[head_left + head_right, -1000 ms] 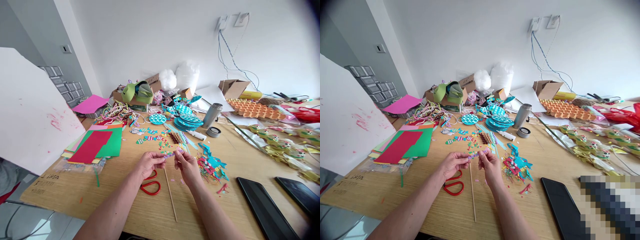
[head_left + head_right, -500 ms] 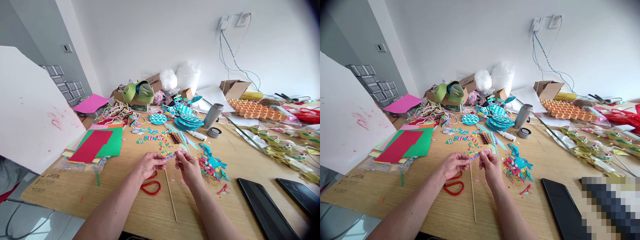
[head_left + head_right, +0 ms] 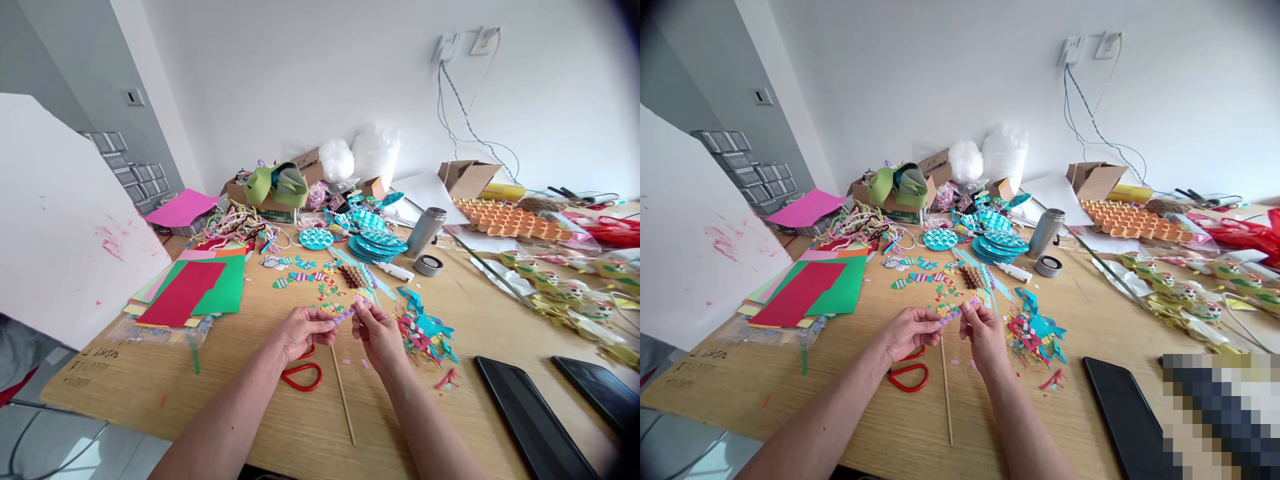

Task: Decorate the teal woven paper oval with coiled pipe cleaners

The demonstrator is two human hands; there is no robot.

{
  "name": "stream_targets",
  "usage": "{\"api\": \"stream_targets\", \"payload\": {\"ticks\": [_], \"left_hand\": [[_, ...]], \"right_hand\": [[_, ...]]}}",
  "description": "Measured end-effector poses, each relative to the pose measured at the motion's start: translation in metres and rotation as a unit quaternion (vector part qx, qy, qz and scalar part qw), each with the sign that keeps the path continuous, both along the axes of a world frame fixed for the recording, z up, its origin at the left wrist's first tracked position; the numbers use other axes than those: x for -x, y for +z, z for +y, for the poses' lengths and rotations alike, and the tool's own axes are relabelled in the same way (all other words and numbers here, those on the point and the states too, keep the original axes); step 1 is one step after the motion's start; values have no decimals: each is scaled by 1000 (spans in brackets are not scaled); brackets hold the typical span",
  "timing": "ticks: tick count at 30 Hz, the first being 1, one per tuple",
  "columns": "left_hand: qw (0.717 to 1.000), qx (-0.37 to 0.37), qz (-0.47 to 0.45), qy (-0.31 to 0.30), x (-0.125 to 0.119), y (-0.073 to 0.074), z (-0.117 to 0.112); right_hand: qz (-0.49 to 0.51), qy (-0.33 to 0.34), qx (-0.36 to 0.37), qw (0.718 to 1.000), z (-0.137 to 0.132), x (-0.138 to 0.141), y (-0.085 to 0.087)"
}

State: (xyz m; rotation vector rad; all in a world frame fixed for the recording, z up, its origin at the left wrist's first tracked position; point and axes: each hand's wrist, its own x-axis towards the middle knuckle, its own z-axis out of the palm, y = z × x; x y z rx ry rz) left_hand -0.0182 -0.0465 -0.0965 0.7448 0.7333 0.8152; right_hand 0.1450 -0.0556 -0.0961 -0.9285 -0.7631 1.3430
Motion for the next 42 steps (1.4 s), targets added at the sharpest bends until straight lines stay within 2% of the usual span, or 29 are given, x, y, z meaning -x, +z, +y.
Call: {"api": "stream_targets", "payload": {"ticks": [4, 14, 21, 28, 33, 39, 42], "left_hand": [[1000, 5, -13, -15, 2, 1, 1], [998, -9, 31, -62, 2, -3, 1], [999, 6, 25, -47, 3, -4, 3], [998, -1, 32, -45, 2, -3, 2], [998, -11, 47, -45, 1, -4, 2], [995, -34, 87, -17, 0, -6, 0], [997, -27, 58, -42, 0, -2, -1]], "right_hand": [[-6, -12, 1, 1000, 0, -1, 3], [-61, 0, -32, 998, -1, 0, -1], [-9, 4, -23, 1000, -3, 0, 5], [-40, 13, -20, 999, -1, -2, 2], [-26, 8, -22, 999, 0, -3, 0], [-22, 9, -21, 999, 0, -3, 0], [-39, 30, -26, 998, -1, -3, 1]]}}
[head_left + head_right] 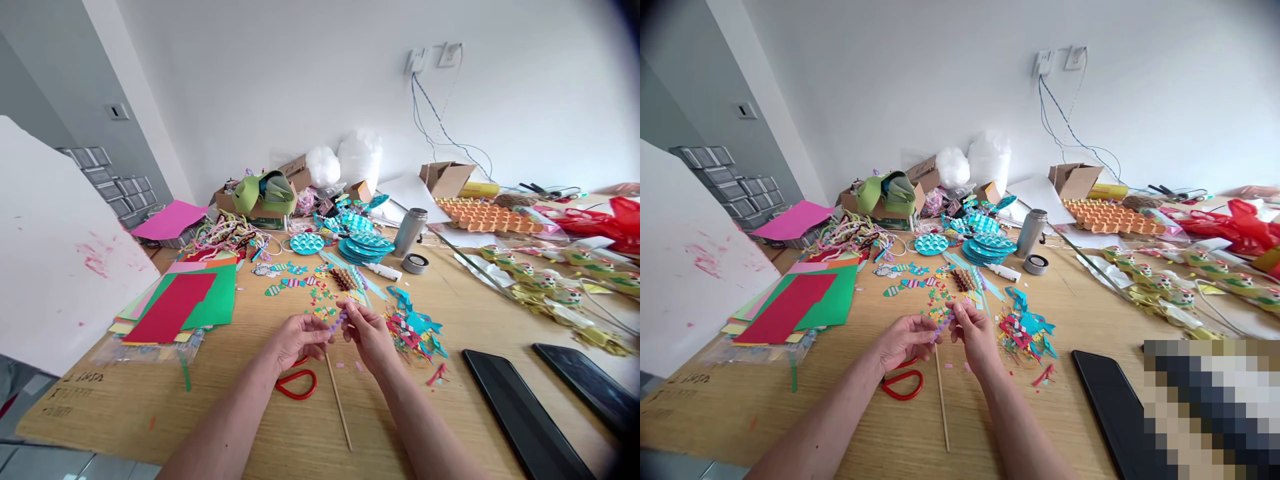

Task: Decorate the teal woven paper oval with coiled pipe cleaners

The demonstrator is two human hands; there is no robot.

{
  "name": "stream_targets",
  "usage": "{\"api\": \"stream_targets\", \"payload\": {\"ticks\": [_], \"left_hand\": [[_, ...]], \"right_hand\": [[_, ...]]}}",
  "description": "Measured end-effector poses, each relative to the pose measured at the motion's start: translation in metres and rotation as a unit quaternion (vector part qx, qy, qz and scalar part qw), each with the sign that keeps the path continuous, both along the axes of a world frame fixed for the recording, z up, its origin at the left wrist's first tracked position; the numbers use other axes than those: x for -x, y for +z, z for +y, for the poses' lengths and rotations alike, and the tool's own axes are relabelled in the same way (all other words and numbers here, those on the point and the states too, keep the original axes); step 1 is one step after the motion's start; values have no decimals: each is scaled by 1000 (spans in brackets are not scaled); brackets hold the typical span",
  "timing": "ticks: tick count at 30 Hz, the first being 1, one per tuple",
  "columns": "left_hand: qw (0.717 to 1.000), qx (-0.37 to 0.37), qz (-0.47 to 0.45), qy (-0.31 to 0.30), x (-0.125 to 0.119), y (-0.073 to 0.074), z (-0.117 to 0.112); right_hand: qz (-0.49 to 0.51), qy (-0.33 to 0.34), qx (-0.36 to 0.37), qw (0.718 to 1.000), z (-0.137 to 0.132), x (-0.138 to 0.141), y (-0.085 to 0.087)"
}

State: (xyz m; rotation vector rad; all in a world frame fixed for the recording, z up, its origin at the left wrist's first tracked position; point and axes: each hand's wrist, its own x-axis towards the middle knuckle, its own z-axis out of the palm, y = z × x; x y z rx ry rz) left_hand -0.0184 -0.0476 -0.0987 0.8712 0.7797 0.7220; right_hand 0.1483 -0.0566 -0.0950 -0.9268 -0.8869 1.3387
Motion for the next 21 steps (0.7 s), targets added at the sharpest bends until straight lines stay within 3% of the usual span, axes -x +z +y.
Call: {"api": "stream_targets", "payload": {"ticks": [4, 8, 16, 21], "left_hand": [[998, 11, -42, -38, 0, 5, -2], [999, 19, -43, -24, -2, 5, -3], [999, 34, -34, 23, -2, 0, 1], [999, 32, -28, 17, -2, 2, -1]], "right_hand": [[-33, 48, -4, 998, -2, 2, 0], [-69, 88, -18, 994, -3, 5, -1], [-55, 82, 12, 995, 1, 1, -4], [-30, 93, 23, 995, 1, 1, -4]]}}
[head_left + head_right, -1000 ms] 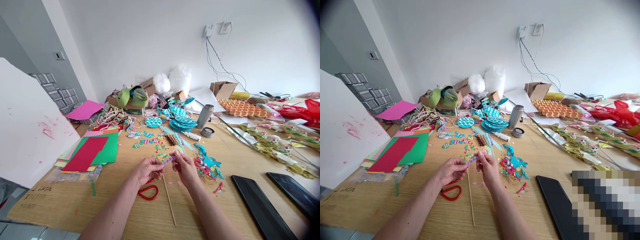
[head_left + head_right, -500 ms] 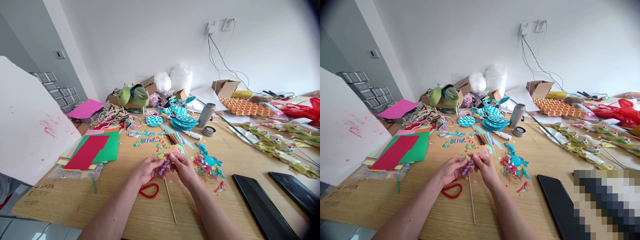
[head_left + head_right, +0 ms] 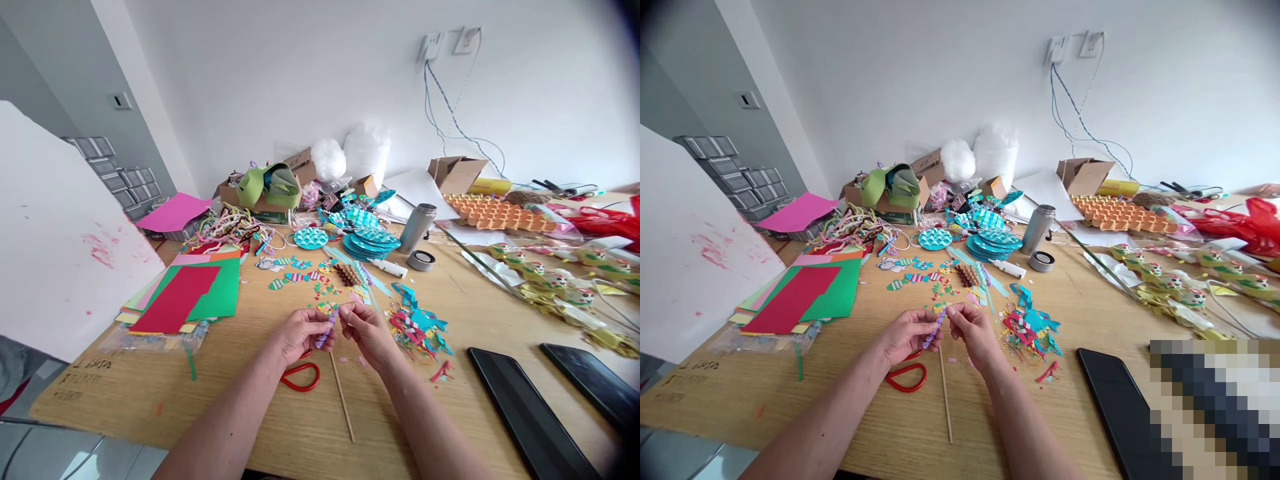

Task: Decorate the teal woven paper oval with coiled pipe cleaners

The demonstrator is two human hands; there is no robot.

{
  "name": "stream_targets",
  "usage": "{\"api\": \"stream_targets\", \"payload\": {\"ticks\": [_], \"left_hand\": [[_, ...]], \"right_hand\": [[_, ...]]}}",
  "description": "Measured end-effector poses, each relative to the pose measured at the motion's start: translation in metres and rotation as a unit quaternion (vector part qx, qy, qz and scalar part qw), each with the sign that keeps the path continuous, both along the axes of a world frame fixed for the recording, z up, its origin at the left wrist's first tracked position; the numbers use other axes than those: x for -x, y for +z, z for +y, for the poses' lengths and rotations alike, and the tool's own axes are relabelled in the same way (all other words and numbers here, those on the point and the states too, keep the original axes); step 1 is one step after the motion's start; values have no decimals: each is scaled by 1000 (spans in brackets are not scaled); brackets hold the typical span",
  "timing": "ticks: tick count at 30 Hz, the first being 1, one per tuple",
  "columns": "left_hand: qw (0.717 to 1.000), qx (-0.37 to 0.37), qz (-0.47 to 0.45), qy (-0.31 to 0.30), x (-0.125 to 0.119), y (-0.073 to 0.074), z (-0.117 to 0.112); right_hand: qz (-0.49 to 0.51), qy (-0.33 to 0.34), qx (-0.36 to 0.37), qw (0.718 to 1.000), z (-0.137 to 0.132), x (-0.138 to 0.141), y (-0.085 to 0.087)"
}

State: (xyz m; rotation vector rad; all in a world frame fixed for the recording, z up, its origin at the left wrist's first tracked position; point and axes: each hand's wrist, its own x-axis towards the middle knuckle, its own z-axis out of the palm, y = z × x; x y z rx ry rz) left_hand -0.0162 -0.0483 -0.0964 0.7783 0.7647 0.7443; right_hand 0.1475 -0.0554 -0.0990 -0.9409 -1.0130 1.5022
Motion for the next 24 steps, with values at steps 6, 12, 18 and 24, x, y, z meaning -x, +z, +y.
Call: {"api": "stream_targets", "payload": {"ticks": [6, 12, 18, 24], "left_hand": [[1000, -3, 2, -20, 1, 1, -2], [998, 15, -51, -19, -1, 1, -2], [998, 9, -64, -4, -4, 0, -3], [997, -5, -71, -22, -4, -2, -3]], "right_hand": [[21, 12, 10, 1000, -1, 0, 1], [28, 16, 14, 999, -2, 2, 1], [21, 49, 22, 998, -4, 7, -5], [61, 74, 31, 995, -5, 8, -6]]}}
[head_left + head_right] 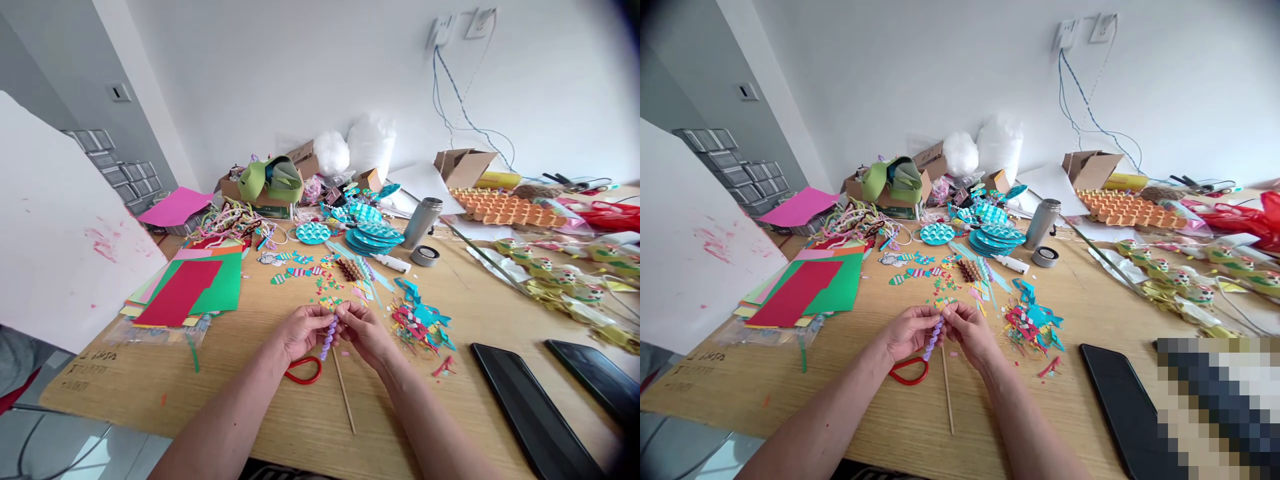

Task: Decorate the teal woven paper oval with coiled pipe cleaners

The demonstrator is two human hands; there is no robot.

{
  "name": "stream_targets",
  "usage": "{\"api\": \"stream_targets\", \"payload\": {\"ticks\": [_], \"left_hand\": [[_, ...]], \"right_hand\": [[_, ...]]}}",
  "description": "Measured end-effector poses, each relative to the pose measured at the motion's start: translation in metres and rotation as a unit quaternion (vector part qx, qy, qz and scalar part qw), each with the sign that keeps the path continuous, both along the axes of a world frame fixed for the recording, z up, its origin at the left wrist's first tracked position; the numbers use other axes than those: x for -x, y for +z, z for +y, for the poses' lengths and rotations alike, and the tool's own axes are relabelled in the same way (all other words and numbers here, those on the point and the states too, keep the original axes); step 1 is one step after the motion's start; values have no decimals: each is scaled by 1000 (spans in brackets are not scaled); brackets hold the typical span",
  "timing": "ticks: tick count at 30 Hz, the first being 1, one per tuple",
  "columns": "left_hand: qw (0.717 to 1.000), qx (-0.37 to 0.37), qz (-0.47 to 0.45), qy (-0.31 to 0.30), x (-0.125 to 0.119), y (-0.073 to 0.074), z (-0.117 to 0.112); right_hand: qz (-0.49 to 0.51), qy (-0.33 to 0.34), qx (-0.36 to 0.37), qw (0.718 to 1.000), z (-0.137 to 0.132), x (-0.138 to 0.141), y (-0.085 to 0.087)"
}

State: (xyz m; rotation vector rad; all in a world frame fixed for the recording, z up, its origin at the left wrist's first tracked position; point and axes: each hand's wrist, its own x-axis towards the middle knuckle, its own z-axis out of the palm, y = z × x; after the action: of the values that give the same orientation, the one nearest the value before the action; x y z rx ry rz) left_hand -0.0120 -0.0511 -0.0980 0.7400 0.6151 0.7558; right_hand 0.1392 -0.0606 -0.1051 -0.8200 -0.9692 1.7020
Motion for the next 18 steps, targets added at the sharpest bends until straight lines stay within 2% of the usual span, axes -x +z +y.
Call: {"api": "stream_targets", "payload": {"ticks": [7, 13, 15, 18], "left_hand": [[999, -37, 23, 19, -5, -3, -2], [992, -75, 71, 78, -10, -3, -5], [991, -81, 69, 82, -10, -4, -5], [994, -76, 38, 73, -9, -4, -4]], "right_hand": [[-56, -25, -32, 998, -1, 3, 1], [-205, -125, -103, 965, -2, 5, 5], [-205, -116, -94, 967, -2, 4, 7], [-127, -50, -49, 989, -2, 1, 9]]}}
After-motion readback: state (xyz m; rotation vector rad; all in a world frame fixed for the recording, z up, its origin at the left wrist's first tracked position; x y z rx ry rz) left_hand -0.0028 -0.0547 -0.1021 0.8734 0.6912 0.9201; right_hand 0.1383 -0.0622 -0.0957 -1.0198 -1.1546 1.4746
